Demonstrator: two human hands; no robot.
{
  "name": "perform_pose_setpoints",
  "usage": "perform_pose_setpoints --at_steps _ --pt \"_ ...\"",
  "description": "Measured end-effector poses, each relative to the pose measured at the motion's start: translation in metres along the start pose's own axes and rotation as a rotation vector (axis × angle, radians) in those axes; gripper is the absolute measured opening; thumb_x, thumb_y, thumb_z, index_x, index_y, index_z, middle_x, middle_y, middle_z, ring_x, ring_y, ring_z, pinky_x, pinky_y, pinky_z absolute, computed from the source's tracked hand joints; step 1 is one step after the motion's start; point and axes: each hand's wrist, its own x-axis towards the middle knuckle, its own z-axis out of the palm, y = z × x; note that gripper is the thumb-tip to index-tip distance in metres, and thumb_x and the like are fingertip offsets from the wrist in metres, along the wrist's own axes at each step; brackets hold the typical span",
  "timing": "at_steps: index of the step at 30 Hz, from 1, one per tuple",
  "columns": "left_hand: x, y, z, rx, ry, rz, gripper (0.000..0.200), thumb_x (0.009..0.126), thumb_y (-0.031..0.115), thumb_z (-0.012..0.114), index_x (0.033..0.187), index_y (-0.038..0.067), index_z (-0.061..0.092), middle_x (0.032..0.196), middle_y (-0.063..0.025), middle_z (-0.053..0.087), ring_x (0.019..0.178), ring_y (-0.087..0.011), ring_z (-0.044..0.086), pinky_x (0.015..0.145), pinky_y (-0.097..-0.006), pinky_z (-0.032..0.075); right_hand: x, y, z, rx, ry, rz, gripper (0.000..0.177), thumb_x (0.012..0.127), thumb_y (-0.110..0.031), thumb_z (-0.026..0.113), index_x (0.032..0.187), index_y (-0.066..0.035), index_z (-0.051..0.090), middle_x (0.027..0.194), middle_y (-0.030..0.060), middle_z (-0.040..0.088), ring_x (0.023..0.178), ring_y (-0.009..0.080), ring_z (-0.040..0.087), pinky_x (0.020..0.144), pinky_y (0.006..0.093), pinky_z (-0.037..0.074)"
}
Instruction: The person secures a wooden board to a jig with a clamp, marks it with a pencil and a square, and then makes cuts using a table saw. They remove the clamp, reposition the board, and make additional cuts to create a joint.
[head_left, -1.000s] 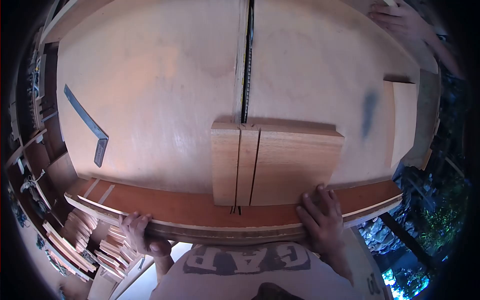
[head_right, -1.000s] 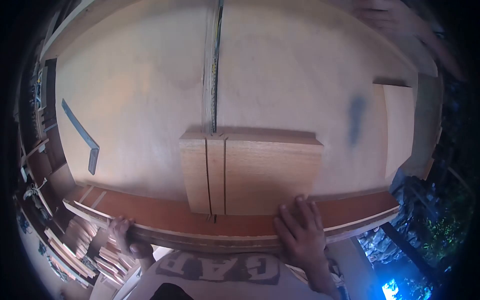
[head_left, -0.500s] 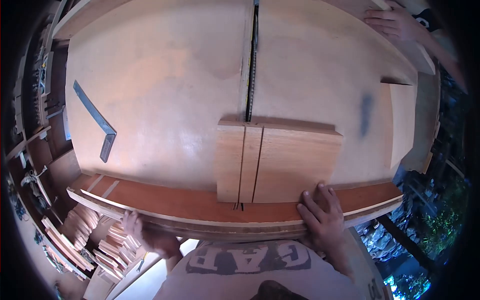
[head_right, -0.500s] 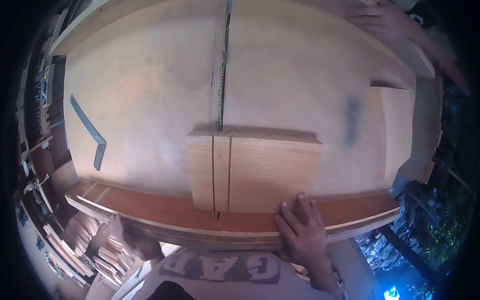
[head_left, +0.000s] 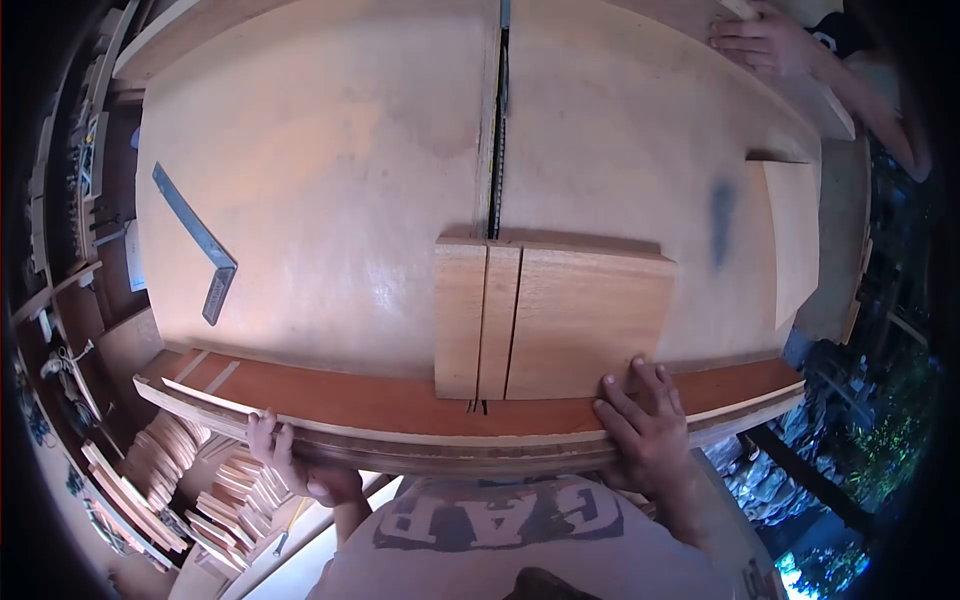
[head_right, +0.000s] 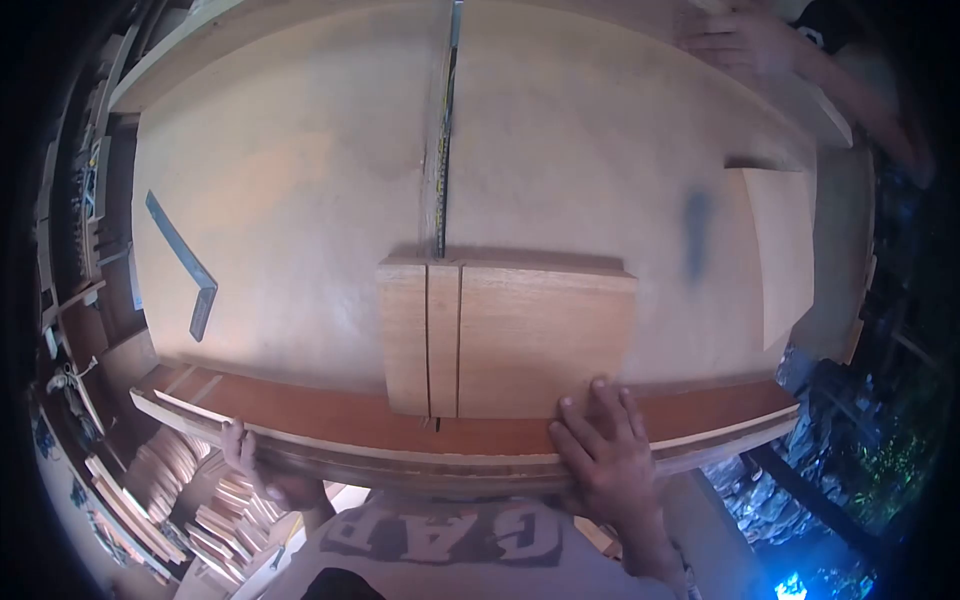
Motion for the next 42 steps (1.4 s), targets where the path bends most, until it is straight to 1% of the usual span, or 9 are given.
perform_pose_setpoints --at_steps 7,11,12,15,16,19,21,24,42 --pt "0.005 0.004 -0.002 0.091 -0.116 -0.017 0.069 0.102 0.060 0.029 0.125 0.005 0.066 0.132 -0.0164 0.059 0.134 -0.0389 0.044 0.117 -0.0615 0.030 0.004 0.008 0.007 0.019 -0.005 0.017 0.050 0.068 -0.029 0.076 0.116 -0.013 0.072 0.137 0.0123 0.067 0.134 0.0516 0.052 0.107 0.0677 0.045" --pt "0.019 0.011 -0.018 0.356 -0.353 0.033 0.070 0.100 0.060 0.032 0.126 0.005 0.065 0.122 -0.0159 0.063 0.131 -0.0397 0.045 0.114 -0.0603 0.032 0.000 0.010 0.005 0.080 -0.068 0.034 0.043 0.074 -0.028 0.076 0.115 -0.014 0.075 0.136 0.0119 0.068 0.133 0.0504 0.054 0.107 0.0655 0.047" --pt "0.027 0.018 -0.017 0.354 -0.400 0.051 0.062 0.099 0.054 0.044 0.126 0.003 0.066 0.113 -0.0151 0.067 0.121 -0.0375 0.054 0.114 -0.0611 0.031 0.002 0.014 0.002 0.094 -0.081 0.035 0.041 0.075 -0.028 0.077 0.114 -0.014 0.075 0.136 0.0118 0.068 0.133 0.0499 0.054 0.107 0.0645 0.047" --pt "0.071 0.034 -0.012 0.388 -0.629 -0.117 0.052 0.096 0.042 0.059 0.126 0.000 0.066 0.105 -0.0143 0.071 0.109 -0.0352 0.060 0.117 -0.0612 0.028 0.015 0.035 -0.032 0.464 -0.187 0.083 0.058 0.064 -0.035 0.090 0.113 -0.008 0.074 0.141 0.0160 0.065 0.129 0.0466 0.059 0.109 0.0592 0.047" --pt "0.084 0.036 0.002 0.330 -0.586 -0.145 0.052 0.092 0.034 0.069 0.128 -0.003 0.065 0.098 -0.0144 0.074 0.100 -0.0347 0.067 0.113 -0.0558 0.038 0.010 0.048 -0.031 0.525 -0.058 0.101 0.063 0.064 -0.033 0.092 0.118 -0.007 0.072 0.141 0.0170 0.064 0.126 0.0432 0.061 0.108 0.0559 0.048" --pt "0.133 0.059 0.051 -0.009 -0.837 -0.486 0.057 0.090 0.031 0.076 0.132 -0.005 0.061 0.102 -0.0166 0.076 0.100 -0.0345 0.072 0.101 -0.0458 0.053 0.011 0.076 -0.019 0.626 0.301 0.260 0.082 0.065 -0.027 0.095 0.135 -0.001 0.062 0.138 0.0194 0.064 0.116 0.0337 0.068 0.102 0.0466 0.054" --pt "0.141 0.055 0.086 -0.173 -1.151 -0.332 0.063 0.087 0.026 0.083 0.136 -0.004 0.057 0.106 -0.0188 0.076 0.100 -0.0323 0.076 0.088 -0.0389 0.060 0.045 0.075 -0.009 0.576 0.496 0.531 0.097 0.064 -0.021 0.096 0.147 0.002 0.051 0.132 0.0199 0.066 0.109 0.0285 0.071 0.094 0.0412 0.058" --pt "0.141 0.074 0.116 -0.219 -1.378 -0.374 0.061 0.087 0.019 0.084 0.136 -0.003 0.057 0.107 -0.0210 0.076 0.103 -0.0308 0.076 0.089 -0.0390 0.060 0.066 0.072 -0.003 0.499 0.264 0.552 0.111 0.061 -0.015 0.099 0.153 0.002 0.038 0.123 0.0224 0.064 0.100 0.0314 0.071 0.082 0.0419 0.062" --pt "0.132 0.076 0.120 -0.106 -1.432 -0.364 0.045 0.086 0.021 0.083 0.121 0.001 0.065 0.101 -0.0197 0.073 0.092 -0.0386 0.073 0.080 -0.0438 0.058 0.073 0.072 -0.003 0.531 0.212 0.570 0.108 0.062 -0.012 0.099 0.151 0.002 0.040 0.127 0.0236 0.066 0.108 0.0336 0.073 0.082 0.0409 0.065"
